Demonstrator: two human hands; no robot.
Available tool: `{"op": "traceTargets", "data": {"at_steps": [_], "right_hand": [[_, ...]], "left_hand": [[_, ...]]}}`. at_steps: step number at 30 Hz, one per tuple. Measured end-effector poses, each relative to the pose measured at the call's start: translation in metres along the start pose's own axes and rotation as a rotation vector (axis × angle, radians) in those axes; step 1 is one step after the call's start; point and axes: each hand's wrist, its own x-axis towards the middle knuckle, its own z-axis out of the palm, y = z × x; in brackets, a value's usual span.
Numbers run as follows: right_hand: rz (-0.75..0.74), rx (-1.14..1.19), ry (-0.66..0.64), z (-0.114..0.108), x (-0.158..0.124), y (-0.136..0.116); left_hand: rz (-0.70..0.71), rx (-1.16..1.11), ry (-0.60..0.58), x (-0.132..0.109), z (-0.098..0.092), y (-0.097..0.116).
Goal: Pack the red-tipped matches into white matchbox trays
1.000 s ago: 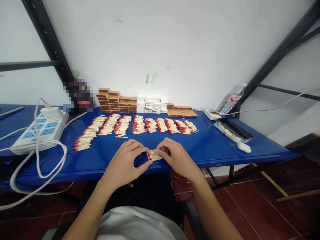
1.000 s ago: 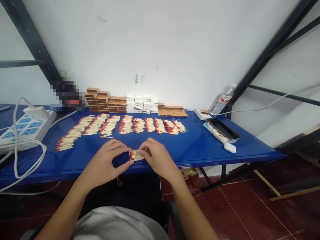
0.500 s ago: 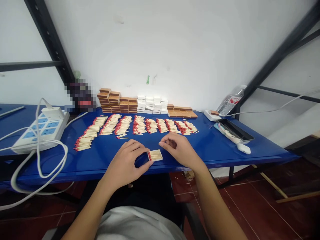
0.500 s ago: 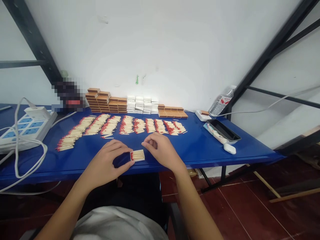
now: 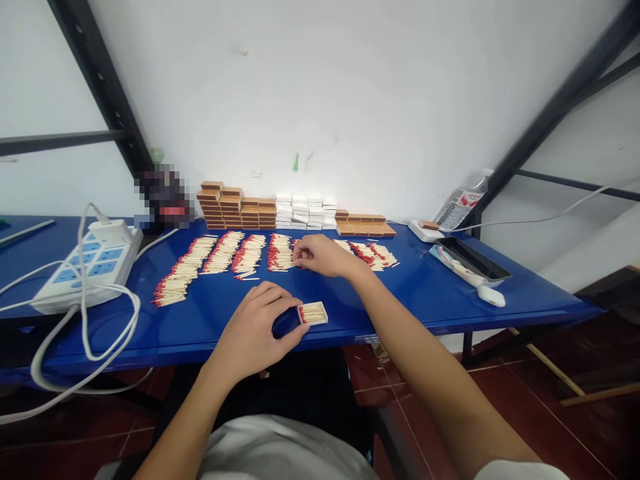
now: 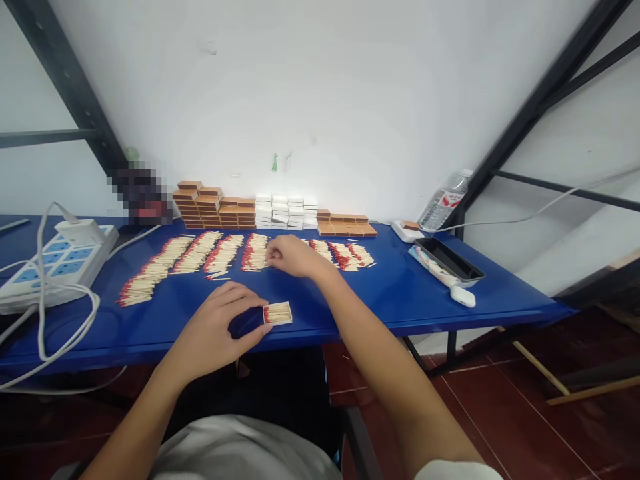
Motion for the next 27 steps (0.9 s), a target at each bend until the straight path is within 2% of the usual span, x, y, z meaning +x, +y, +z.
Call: {"op": "traceTargets", "data": {"at_steps": [3,9,14,17,21,27], "right_hand": [[0.039,0.018,0.002,-0.011,-0.012,0.016],[0.104,0.015,-0.118,-0.016,-0.014,0.034],[0.149,-0.037,-0.135,-0.013,-0.015,0.025],[0.127,-0.015,-0.147,-0.013,-0.017,0.018],[0.015,0.116,-0.134,-0.016,-0.021,0.006],[-0.15,0.236,-0.272,-0.013,-0.026,-0.022]], "left_hand": [[0.001,0.001,-0.001,0.0,0.0,0.0],[-0.009,0.007,0.01,0.0,0.001,-0.001],[-0.013,0.006,0.015,0.0,0.0,0.002],[-0.035,0.0,0.085,-0.003,-0.001,0.001],[-0.092,0.038,0.164,-0.009,-0.005,-0.006],[-0.179,0.069,0.21,-0.009,-0.007,-0.014]]}}
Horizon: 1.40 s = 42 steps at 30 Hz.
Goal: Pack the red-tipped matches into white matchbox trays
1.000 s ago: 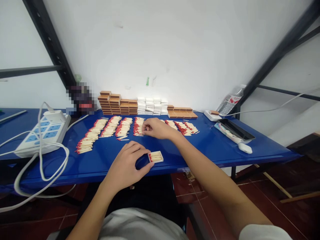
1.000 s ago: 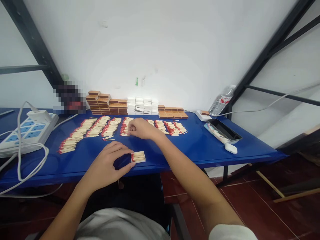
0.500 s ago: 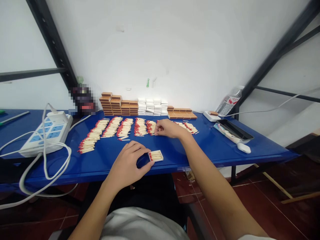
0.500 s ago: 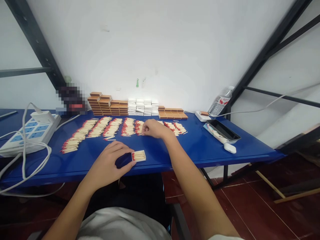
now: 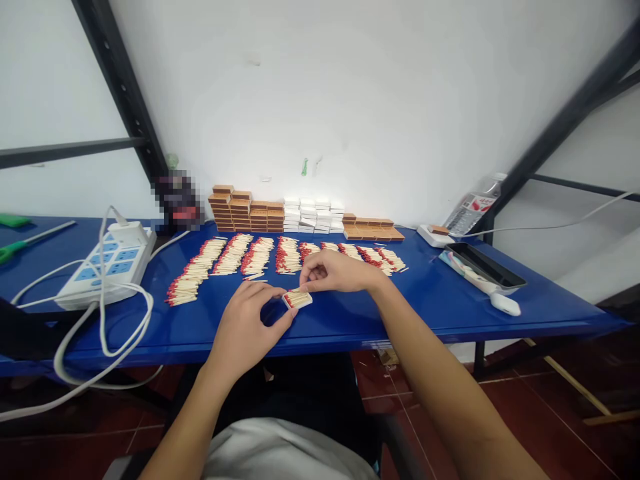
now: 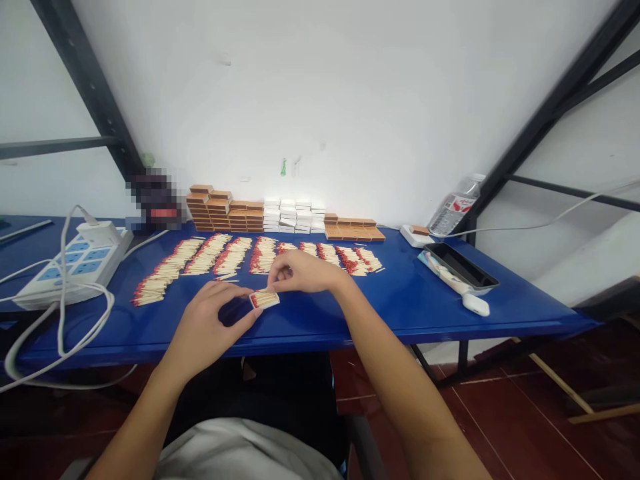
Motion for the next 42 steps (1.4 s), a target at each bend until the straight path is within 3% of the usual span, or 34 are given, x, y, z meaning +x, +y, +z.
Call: {"op": "traceTargets", "data": {"at_steps": [5,13,20,27,42], "right_hand": [[-0.032,0.022,-0.043,0.007,0.002,-0.004],[0.034,0.041,-0.06,0.011,0.003,0.0],[0.071,0.026,0.233,0.015,0.012,0.015],[0.03,-0.187,0.302,0.027,0.025,0.028],[0.086,-0.26,0.245,0.029,0.029,0.029]], "left_hand": [[-0.046,0.003,-0.019,0.0,0.001,-0.001],[-0.035,0.027,-0.043,-0.002,0.001,-0.002],[-0.033,0.027,-0.055,-0.004,0.0,0.0],[-0.017,0.022,-0.065,-0.004,0.001,0.001],[-0.018,0.026,-0.082,-0.003,0.001,0.002]]}}
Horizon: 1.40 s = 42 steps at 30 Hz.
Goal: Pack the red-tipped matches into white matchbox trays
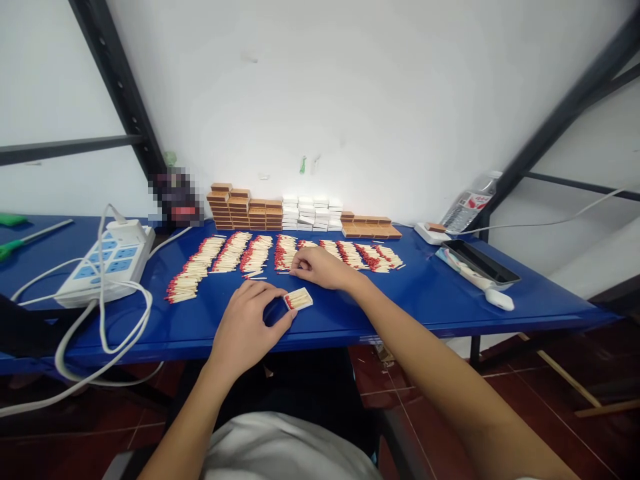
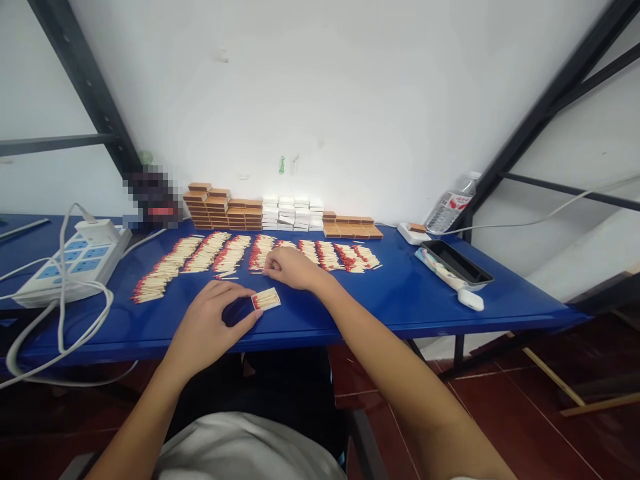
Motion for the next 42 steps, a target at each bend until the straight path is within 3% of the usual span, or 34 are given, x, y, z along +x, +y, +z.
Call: {"op": "traceTargets", "data": {"at_steps": [5,10,17,28,31,37,42], "right_hand": [[0.036,-0.025,-0.05,-0.009,-0.003,0.009],[0.043,-0.056,-0.015,-0.016,-0.005,0.012],[-0.019,-0.058,0.004,-0.012,-0.003,0.011],[0.017,-0.021,-0.047,-0.012,-0.005,0.003],[0.015,0.01,-0.042,-0.015,-0.007,-0.002],[-0.031,0.232,-0.088,-0.021,-0.014,-0.016],[-0.026,0.244,-0.124,-0.021,-0.016,-0.016]], "left_hand": [[0.014,-0.004,0.006,0.001,0.001,0.0],[0.009,-0.001,0.0,0.0,0.0,0.0],[0.007,0.003,-0.005,0.0,-0.001,0.001],[-0.003,0.014,-0.01,0.0,-0.002,0.002],[-0.003,0.026,0.022,-0.001,-0.001,0.001],[-0.1,0.094,0.219,-0.002,0.001,-0.003],[-0.141,0.111,0.196,-0.002,0.001,-0.005]]}}
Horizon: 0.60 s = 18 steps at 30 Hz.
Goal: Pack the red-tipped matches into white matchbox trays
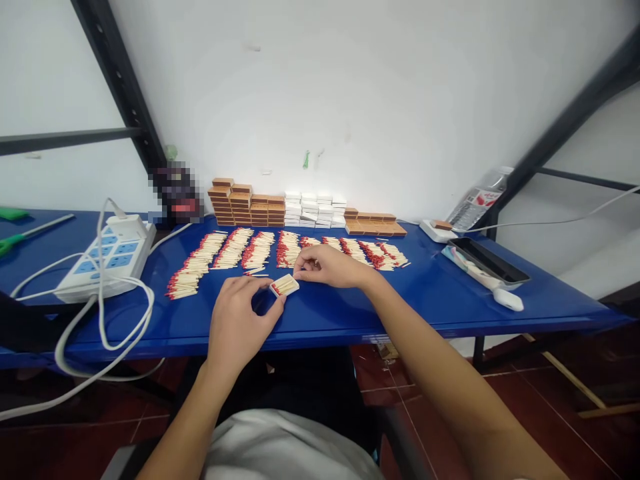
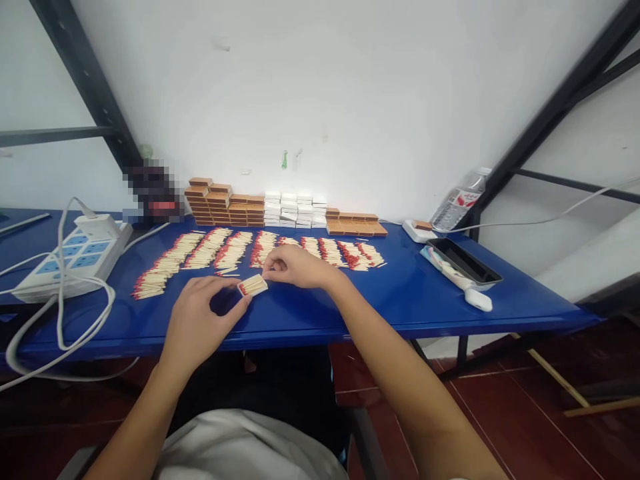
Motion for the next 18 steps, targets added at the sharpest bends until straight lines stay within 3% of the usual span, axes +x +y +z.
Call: {"op": "traceTargets", "data": {"at_steps": [7,18], "right_hand": [[0.046,-0.201,0.179,0.0,0.006,0.014],[-0.041,-0.165,0.085,0.003,0.006,0.012]], "left_hand": [[0.034,-0.027,-0.07,0.0,-0.003,0.002],[0.071,-0.079,-0.126,0.0,-0.005,0.006]]}}
